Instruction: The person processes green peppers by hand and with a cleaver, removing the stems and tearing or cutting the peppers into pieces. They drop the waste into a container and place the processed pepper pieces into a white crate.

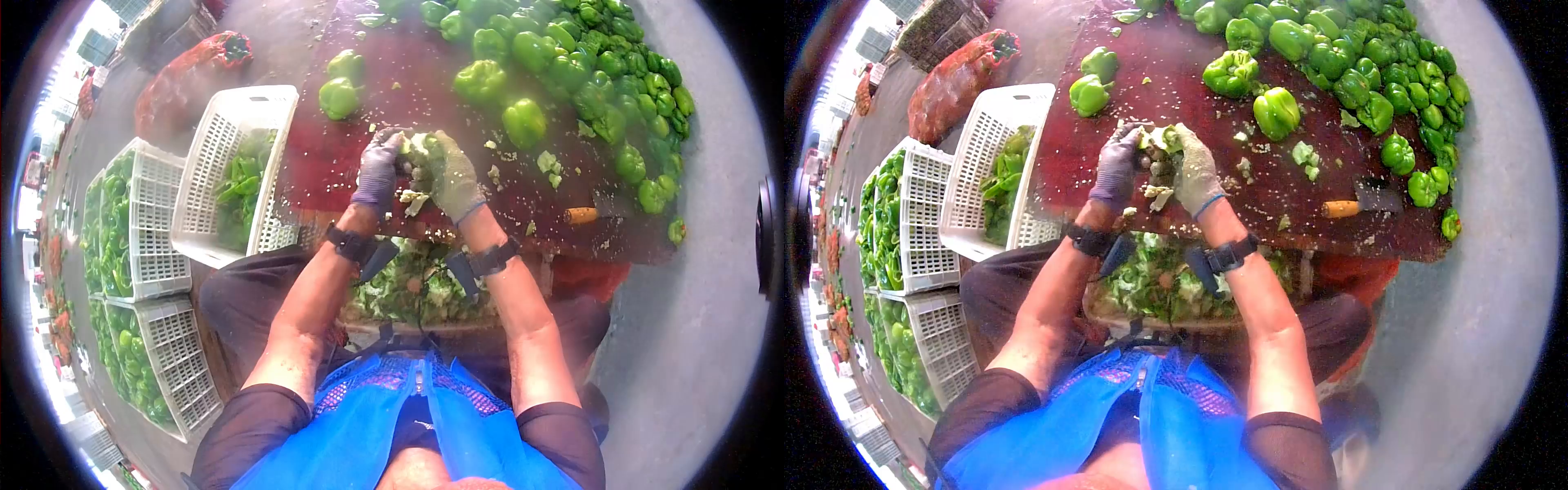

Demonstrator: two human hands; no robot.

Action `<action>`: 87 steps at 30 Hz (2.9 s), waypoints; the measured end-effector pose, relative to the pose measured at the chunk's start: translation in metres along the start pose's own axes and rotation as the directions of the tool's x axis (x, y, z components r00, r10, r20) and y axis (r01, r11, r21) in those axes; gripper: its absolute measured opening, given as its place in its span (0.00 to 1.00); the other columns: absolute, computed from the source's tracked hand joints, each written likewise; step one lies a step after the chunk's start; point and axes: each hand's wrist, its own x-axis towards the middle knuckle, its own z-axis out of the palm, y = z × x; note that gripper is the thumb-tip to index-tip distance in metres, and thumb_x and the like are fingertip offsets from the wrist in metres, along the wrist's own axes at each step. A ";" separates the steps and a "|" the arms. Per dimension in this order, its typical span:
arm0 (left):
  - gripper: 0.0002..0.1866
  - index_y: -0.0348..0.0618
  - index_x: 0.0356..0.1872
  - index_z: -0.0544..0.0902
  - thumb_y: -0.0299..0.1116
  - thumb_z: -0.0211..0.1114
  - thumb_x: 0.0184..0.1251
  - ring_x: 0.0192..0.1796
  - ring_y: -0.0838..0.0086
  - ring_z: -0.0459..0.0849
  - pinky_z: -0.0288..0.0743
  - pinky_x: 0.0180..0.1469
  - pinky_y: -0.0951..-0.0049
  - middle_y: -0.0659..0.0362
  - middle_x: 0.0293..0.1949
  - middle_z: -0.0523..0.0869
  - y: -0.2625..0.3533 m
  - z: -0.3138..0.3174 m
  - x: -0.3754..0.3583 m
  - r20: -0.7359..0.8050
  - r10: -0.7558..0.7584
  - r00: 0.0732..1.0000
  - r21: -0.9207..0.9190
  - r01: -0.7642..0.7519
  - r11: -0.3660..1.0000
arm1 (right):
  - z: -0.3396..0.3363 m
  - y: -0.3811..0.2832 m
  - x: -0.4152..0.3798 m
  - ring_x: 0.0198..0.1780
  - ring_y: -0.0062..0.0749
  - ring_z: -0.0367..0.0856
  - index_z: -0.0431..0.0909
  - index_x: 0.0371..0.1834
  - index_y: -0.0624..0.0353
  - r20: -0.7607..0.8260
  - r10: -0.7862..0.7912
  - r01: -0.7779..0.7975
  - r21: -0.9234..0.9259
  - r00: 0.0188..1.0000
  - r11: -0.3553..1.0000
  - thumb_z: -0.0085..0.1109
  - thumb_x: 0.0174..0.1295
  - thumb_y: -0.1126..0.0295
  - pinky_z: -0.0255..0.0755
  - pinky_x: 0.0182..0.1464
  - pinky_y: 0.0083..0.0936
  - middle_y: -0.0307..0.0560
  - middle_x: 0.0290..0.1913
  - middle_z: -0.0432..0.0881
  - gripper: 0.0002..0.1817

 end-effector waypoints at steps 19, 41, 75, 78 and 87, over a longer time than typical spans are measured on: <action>0.36 0.42 0.67 0.69 0.52 0.64 0.62 0.65 0.61 0.74 0.68 0.65 0.68 0.47 0.65 0.73 0.066 0.065 0.058 0.271 0.219 0.938 0.888 -0.331 0.318 | -0.026 -0.026 -0.142 0.42 0.50 0.85 0.68 0.66 0.58 0.286 0.290 0.297 -0.955 0.913 0.006 0.50 0.67 0.52 0.77 0.47 0.40 0.57 0.45 0.84 0.29; 0.44 0.43 0.71 0.63 0.35 0.70 0.49 0.53 0.70 0.83 0.77 0.55 0.75 0.51 0.55 0.82 -0.010 0.064 0.016 0.148 0.018 0.989 0.824 -0.134 0.551 | -0.055 -0.052 -0.073 0.42 0.48 0.85 0.57 0.73 0.56 -0.112 -0.461 -0.058 -0.990 0.880 0.131 0.45 0.67 0.46 0.80 0.44 0.41 0.59 0.44 0.84 0.36; 0.06 0.42 0.36 0.81 0.30 0.59 0.61 0.37 0.57 0.87 0.81 0.34 0.63 0.49 0.32 0.85 -0.013 0.106 0.028 0.696 -0.006 0.718 0.690 -0.670 -0.275 | -0.100 -0.043 -0.011 0.43 0.40 0.82 0.72 0.57 0.59 -0.150 -0.184 0.087 -0.496 0.971 0.864 0.45 0.70 0.51 0.83 0.28 0.34 0.52 0.46 0.77 0.24; 0.07 0.43 0.38 0.82 0.32 0.60 0.61 0.36 0.58 0.88 0.81 0.35 0.63 0.49 0.31 0.85 -0.013 0.110 0.025 0.667 0.047 0.744 0.734 -0.645 -0.211 | -0.098 -0.050 -0.018 0.30 0.41 0.84 0.69 0.56 0.56 -0.114 -0.013 -0.032 -0.386 0.993 0.922 0.49 0.69 0.52 0.83 0.24 0.35 0.51 0.40 0.78 0.22; 0.15 0.45 0.50 0.82 0.38 0.61 0.65 0.35 0.63 0.88 0.80 0.41 0.65 0.50 0.35 0.87 -0.001 0.080 0.019 0.547 0.073 0.834 0.813 -0.550 0.192 | -0.086 -0.056 -0.029 0.26 0.38 0.84 0.69 0.56 0.56 -0.108 0.011 -0.060 -0.461 0.994 0.885 0.55 0.65 0.55 0.82 0.24 0.30 0.50 0.42 0.78 0.22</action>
